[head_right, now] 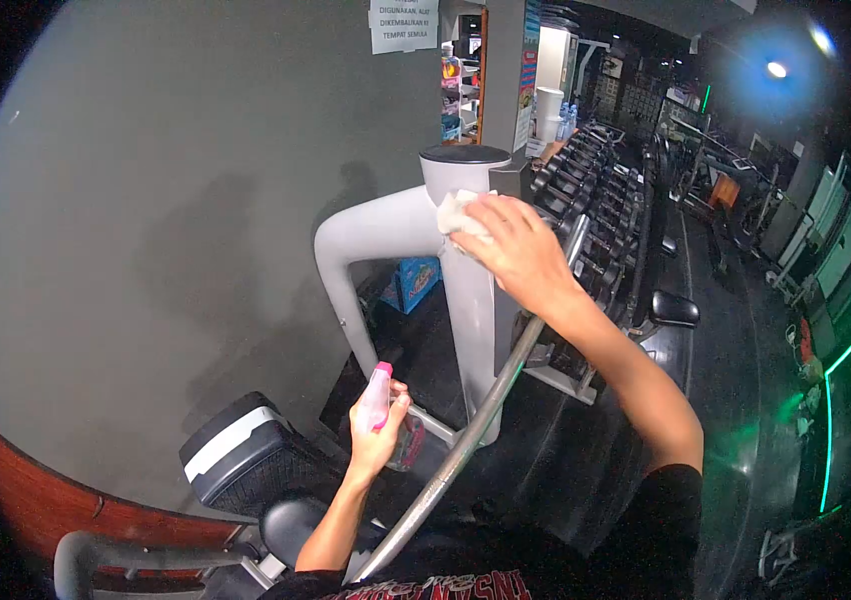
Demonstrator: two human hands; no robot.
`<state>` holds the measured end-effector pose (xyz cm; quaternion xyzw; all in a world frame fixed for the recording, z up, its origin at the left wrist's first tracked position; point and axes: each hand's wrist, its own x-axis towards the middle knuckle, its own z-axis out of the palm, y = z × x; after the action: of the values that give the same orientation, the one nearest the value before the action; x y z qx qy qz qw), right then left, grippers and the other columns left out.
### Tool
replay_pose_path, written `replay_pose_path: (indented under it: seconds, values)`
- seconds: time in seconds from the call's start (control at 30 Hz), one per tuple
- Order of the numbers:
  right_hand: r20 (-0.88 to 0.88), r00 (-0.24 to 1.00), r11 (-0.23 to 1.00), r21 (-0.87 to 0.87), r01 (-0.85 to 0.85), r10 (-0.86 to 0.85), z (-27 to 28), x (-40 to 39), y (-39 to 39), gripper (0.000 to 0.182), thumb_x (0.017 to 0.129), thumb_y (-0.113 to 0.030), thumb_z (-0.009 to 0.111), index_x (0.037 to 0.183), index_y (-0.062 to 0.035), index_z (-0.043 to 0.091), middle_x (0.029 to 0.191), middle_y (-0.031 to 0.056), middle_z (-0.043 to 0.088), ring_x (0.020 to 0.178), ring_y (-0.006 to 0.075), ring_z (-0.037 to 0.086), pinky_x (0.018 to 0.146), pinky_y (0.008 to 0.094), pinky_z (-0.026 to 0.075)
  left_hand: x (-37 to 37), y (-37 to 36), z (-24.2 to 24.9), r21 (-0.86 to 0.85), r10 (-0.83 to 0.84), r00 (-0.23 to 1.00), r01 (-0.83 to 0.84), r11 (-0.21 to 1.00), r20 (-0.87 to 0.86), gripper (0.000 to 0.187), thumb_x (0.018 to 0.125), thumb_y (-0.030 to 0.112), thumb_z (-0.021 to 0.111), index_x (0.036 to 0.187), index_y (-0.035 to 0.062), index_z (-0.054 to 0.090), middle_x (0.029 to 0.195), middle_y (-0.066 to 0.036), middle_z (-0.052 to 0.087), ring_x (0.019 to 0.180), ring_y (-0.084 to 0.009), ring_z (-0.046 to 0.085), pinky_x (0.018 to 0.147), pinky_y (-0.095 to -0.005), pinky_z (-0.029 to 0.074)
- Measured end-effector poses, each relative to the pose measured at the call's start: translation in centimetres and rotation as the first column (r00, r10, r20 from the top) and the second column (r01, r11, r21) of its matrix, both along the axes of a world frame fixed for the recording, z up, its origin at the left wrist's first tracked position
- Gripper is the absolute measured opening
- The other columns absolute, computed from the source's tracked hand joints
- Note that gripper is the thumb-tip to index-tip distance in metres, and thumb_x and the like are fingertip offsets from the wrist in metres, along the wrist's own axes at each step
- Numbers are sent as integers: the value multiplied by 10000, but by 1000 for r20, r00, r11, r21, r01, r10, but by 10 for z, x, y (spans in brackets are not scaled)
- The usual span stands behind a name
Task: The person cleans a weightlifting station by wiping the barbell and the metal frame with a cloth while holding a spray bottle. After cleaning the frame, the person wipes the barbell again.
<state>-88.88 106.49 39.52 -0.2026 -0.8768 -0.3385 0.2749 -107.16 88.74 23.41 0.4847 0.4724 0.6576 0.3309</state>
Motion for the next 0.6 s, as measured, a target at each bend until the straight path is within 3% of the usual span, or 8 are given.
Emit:
replay_pose_path:
  seconds: [0.1,0.17,0.2,0.27,0.33,0.43,0.57,0.6]
  values:
    - [-33,998,997,46,59,-57,-18,-3,0,455,744,-64,595,1190,-157,601,1367,92,474,1322,294,384,1109,441,310,-1,2,-6,-16,-36,996,38,999,80,183,876,138,667,995,7,618,790,4,588,696,-63,537,635,-236,441]
    - [-23,995,994,59,94,-93,-18,-3,-1,408,765,-96,577,1169,-135,615,1394,96,460,1330,287,387,1112,430,309,-6,9,-19,230,116,964,-60,971,-238,160,901,91,637,1012,-11,585,772,-22,592,563,-67,566,530,-230,465]
    - [-36,997,994,81,67,-64,-23,-2,2,381,763,-107,579,1141,-129,627,1374,100,479,1314,286,408,1111,430,312,-4,2,-6,121,59,987,-41,992,-149,160,894,89,643,1009,-8,589,769,-21,591,568,-63,559,540,-230,465]
    - [-51,998,994,99,44,-39,-33,1,3,355,762,-118,581,1112,-122,640,1354,104,498,1298,284,430,1110,431,314,-3,-1,-3,80,33,995,-26,996,-93,164,892,90,646,1010,-9,589,768,-22,591,576,-62,555,548,-230,465]
    - [12,1000,999,32,20,-20,-47,7,-3,308,769,-132,580,1066,-111,656,1334,111,520,1277,276,460,1109,418,321,-5,0,-2,47,8,999,-6,999,-35,168,891,92,648,1011,-9,590,767,-22,590,584,-60,552,556,-230,465]
    - [140,989,996,-86,-32,44,-86,23,-8,300,773,-140,573,1057,-97,656,1329,109,528,1274,265,466,1096,397,345,-8,4,-5,124,55,991,-40,992,-121,170,895,97,643,1014,-12,589,765,-24,591,587,-60,555,558,-235,468]
    - [289,954,973,-228,-17,85,-110,36,-10,270,784,-174,557,1020,-139,686,1278,77,569,1201,250,539,1019,365,434,-7,4,-4,51,31,999,-29,998,-26,151,889,89,639,1007,0,603,798,-14,590,680,-72,565,597,-240,479]
    - [333,926,920,-390,-37,179,-108,38,-8,259,781,-159,564,1006,-151,690,1264,68,577,1171,252,561,1000,358,450,-6,3,-3,34,2,1000,-3,999,23,153,889,91,641,1005,0,602,796,-14,590,680,-71,564,597,-241,480]
